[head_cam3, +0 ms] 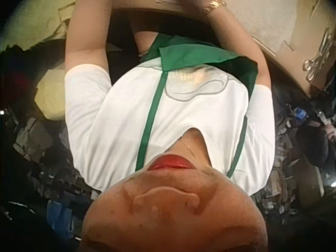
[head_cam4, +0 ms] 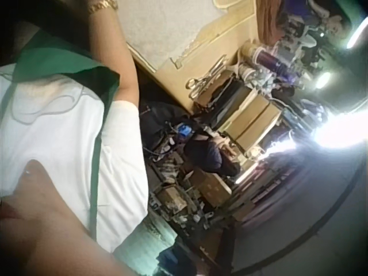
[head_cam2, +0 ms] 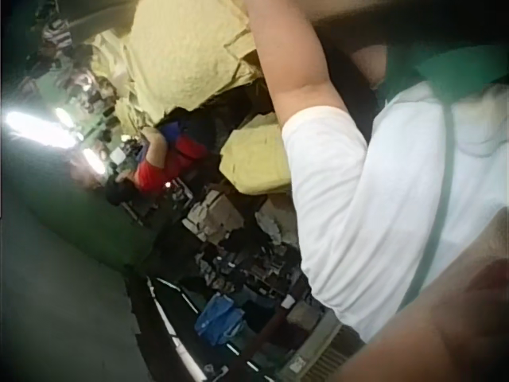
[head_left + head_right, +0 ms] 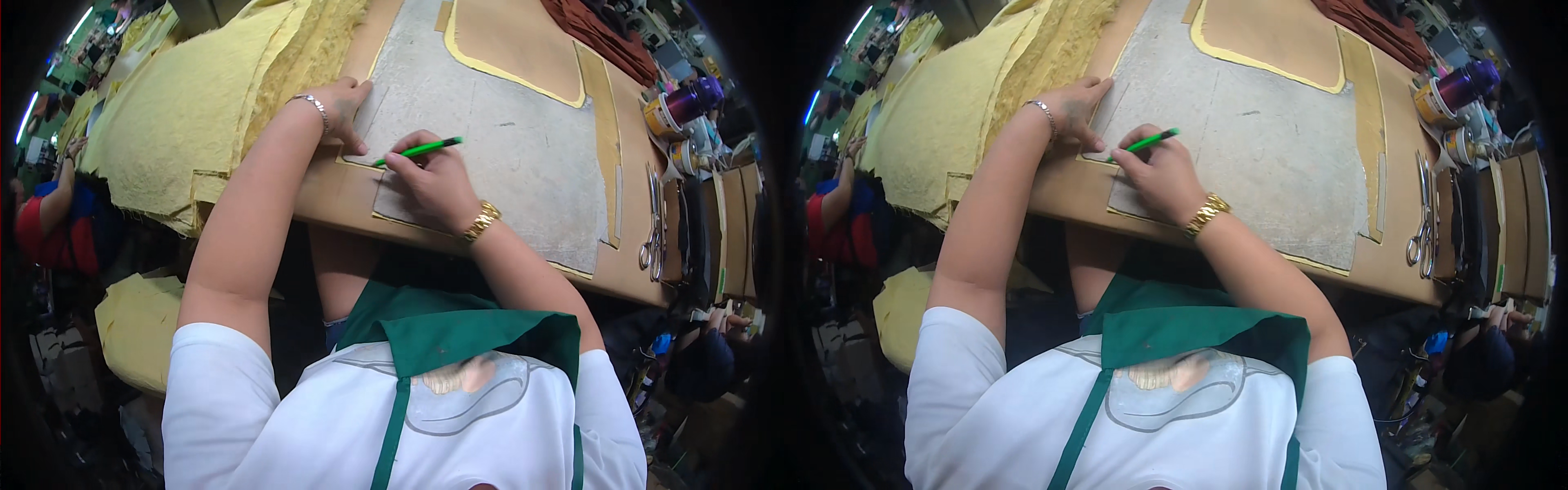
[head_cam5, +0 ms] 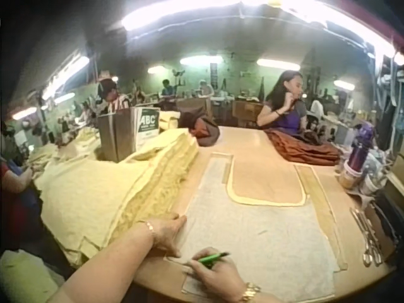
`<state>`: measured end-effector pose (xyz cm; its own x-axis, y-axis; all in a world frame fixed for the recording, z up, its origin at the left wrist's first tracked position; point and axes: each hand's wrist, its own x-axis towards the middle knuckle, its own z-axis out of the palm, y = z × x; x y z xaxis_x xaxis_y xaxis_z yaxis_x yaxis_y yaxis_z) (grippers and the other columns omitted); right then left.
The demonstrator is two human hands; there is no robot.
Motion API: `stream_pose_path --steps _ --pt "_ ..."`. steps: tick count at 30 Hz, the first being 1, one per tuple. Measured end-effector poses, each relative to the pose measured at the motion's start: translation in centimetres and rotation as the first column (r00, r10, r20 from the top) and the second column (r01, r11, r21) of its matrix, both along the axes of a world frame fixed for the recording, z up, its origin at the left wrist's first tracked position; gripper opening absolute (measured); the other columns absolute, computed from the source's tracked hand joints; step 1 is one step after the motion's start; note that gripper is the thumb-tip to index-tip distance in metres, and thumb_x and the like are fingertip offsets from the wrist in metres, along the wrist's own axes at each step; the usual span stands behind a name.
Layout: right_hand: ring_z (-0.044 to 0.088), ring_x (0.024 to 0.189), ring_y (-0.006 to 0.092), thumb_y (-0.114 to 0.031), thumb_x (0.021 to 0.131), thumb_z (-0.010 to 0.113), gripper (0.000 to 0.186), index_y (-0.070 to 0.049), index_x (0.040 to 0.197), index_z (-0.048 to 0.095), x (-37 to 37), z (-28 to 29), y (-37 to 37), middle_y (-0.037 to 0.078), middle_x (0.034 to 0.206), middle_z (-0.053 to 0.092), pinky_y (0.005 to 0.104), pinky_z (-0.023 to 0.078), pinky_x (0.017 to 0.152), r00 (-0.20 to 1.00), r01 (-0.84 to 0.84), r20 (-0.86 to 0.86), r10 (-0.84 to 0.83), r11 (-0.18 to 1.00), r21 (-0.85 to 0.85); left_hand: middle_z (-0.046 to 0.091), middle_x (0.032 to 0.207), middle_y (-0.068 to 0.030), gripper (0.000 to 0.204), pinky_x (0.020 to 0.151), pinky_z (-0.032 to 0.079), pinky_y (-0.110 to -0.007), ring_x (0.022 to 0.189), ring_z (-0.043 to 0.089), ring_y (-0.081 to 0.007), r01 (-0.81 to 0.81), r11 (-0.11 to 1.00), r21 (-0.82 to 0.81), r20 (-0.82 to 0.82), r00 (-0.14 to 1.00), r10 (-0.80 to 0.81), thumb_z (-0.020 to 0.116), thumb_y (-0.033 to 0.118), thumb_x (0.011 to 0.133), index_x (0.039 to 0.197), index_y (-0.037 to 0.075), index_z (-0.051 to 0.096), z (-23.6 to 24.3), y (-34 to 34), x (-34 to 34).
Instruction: The person traces a template onto a piece of yellow material with a green pencil and then cuts the material with shears.
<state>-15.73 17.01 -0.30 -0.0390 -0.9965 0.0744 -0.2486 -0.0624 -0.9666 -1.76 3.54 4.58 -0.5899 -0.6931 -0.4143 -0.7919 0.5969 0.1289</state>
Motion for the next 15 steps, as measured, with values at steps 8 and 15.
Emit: stream_pose_path --steps 8,15 --pt "0.057 0.059 0.0143 -0.018 0.076 0.063 0.017 -0.003 0.077 0.057 3.9 -1.2 -1.6 0.010 0.065 0.059 0.0281 0.045 0.057 0.996 0.070 0.066 -0.067 0.996 -0.046 0.036 0.126 -0.0130 0.103 0.089 0.041 -0.033 0.111 0.044 -0.0269 0.002 1.000 -0.028 0.051 0.999 0.000 0.078 0.026 0.046 0.131 0.004 0.024 0.0 0.1 -0.1" --pt "0.057 0.060 0.0140 -0.011 0.076 0.060 0.010 -0.002 0.074 0.056 2.2 -0.8 -0.5 0.009 0.066 0.060 0.0268 0.045 0.057 0.997 0.064 -0.040 -0.069 0.993 -0.098 0.037 0.124 -0.0134 0.098 0.090 0.040 -0.033 0.111 0.043 -0.0269 -0.019 0.999 -0.030 -0.003 1.000 0.019 0.078 0.027 0.051 0.131 0.004 0.025 0.1 0.4 0.3"
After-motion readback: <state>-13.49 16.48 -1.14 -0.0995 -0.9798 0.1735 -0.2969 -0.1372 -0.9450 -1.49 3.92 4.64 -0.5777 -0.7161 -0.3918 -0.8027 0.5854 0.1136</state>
